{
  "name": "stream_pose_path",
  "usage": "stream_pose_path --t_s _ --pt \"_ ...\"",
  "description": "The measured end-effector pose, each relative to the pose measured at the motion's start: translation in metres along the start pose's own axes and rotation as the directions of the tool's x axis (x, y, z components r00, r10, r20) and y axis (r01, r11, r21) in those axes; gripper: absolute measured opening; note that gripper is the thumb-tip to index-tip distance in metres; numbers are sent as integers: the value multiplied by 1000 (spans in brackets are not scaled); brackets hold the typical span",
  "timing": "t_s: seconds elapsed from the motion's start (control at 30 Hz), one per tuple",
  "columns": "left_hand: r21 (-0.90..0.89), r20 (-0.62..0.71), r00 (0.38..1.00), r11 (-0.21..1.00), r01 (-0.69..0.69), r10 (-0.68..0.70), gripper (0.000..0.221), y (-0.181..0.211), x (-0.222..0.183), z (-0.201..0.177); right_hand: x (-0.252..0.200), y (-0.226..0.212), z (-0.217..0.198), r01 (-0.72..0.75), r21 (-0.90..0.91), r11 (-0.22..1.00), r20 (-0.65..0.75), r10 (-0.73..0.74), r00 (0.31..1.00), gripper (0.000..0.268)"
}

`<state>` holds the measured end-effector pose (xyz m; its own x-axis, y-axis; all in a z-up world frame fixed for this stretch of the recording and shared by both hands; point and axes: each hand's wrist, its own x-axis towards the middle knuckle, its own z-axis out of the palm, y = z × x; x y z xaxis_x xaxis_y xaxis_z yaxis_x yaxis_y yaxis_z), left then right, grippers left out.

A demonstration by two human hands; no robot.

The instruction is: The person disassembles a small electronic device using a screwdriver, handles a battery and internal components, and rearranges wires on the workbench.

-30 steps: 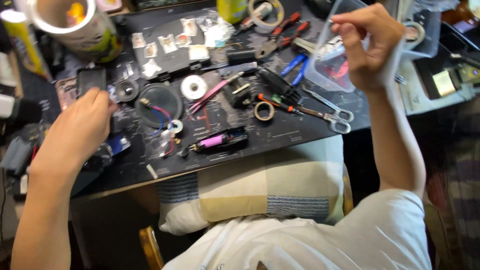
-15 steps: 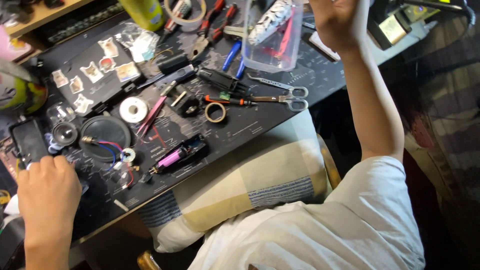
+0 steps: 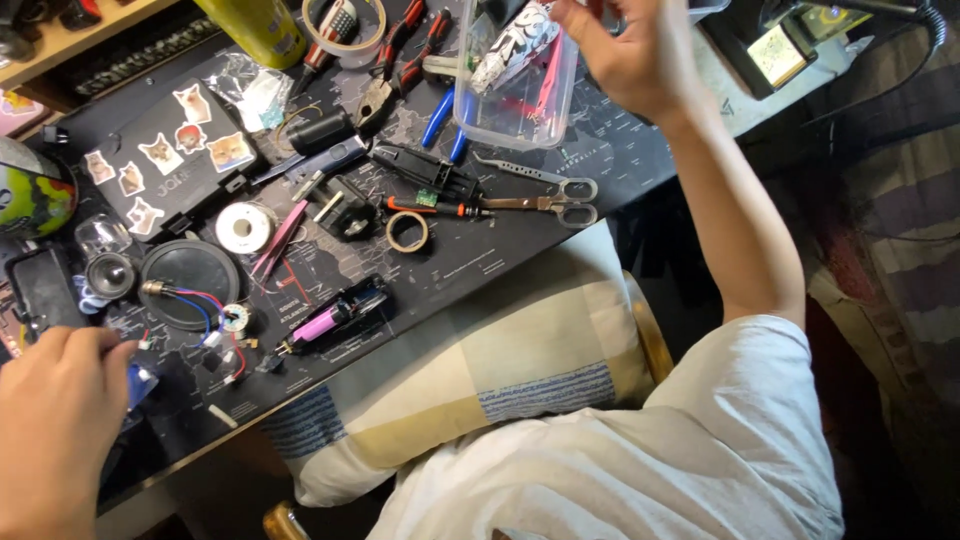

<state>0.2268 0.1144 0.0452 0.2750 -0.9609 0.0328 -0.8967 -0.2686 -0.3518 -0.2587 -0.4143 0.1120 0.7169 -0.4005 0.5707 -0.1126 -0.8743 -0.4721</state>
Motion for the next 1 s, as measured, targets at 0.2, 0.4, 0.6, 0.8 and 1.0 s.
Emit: stream_pose_path --t_s 0.2,0.4,0.6,0.8,1.0 --pt "-73 -167 986 997 15 -27 18 51 -22 -44 22 19 6 43 68 997 51 -47 998 15" --pt "-295 -48 998 954 -57 45 23 133 -43 -71 36 34 3 67 -53 996 95 -62 994 15" --pt "-582 -80 977 786 -207 199 27 209 -61 -14 39 46 -4 -2 62 998 -35 4 999 51" --pt "-735 472 814 662 151 339 35 248 -53 -18 56 35 11 168 92 981 -34 -166 986 76" --pt "-753 556 798 549 363 234 26 212 -46 -70 82 11 36 145 181 973 28 -152 988 63"
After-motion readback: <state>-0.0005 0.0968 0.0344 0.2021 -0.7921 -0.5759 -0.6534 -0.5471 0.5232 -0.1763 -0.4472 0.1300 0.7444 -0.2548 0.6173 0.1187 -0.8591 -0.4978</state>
